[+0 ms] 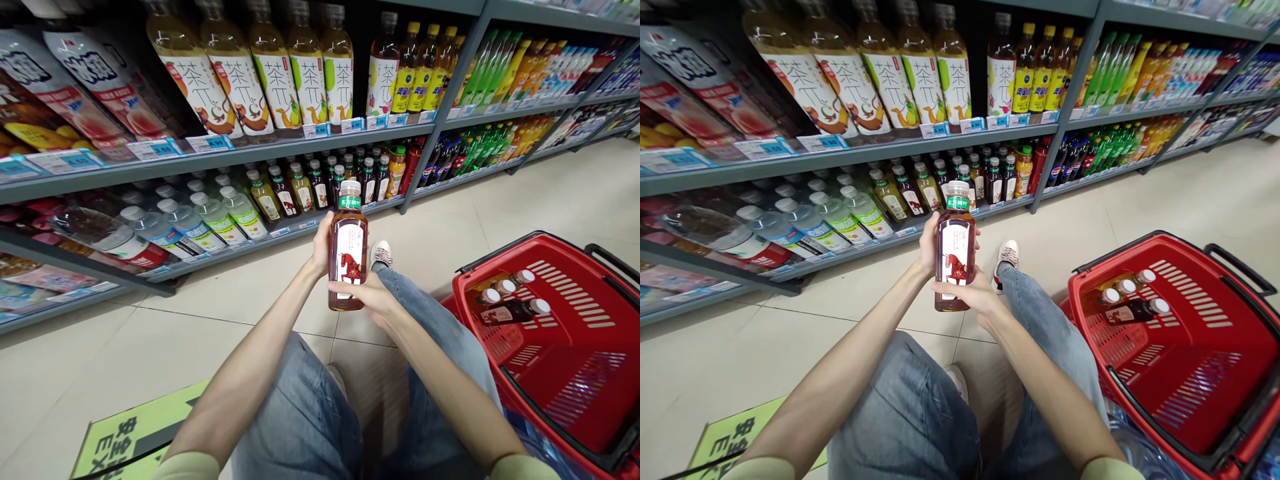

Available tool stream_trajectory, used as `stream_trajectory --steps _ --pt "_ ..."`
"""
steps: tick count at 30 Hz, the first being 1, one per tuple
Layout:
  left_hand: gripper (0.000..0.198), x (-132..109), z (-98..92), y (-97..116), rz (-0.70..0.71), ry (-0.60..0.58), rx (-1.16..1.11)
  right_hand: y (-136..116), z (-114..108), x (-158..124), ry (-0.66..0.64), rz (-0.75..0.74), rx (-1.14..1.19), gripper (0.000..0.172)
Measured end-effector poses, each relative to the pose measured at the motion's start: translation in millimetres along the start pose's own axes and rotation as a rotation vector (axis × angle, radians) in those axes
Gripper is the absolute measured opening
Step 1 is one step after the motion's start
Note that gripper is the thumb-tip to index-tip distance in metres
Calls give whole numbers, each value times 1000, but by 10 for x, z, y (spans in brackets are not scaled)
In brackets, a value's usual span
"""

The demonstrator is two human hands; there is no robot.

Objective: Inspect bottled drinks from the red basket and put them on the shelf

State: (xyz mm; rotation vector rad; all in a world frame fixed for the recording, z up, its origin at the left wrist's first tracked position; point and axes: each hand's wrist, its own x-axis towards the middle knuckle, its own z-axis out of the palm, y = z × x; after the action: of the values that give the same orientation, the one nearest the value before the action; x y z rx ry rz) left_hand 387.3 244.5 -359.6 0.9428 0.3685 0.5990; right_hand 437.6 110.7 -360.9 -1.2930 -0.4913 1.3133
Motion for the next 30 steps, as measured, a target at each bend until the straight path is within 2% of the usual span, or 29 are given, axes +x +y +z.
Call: stream_trajectory --steps 6,13,21,25,30 --pt "73 4 -4 -6 -9 14 4 41 -13 22 -10 19 45 64" --pt "73 -9 15 26 23 -3 45 44 11 13 2 -48 75 64" --pt "73 -5 9 29 44 8 34 111 78 43 106 -85 131 61" --pt "72 10 0 23 97 -1 16 117 45 104 96 -48 156 70" --pt "72 21 -24 13 83 -8 4 80 26 114 74 -5 184 64"
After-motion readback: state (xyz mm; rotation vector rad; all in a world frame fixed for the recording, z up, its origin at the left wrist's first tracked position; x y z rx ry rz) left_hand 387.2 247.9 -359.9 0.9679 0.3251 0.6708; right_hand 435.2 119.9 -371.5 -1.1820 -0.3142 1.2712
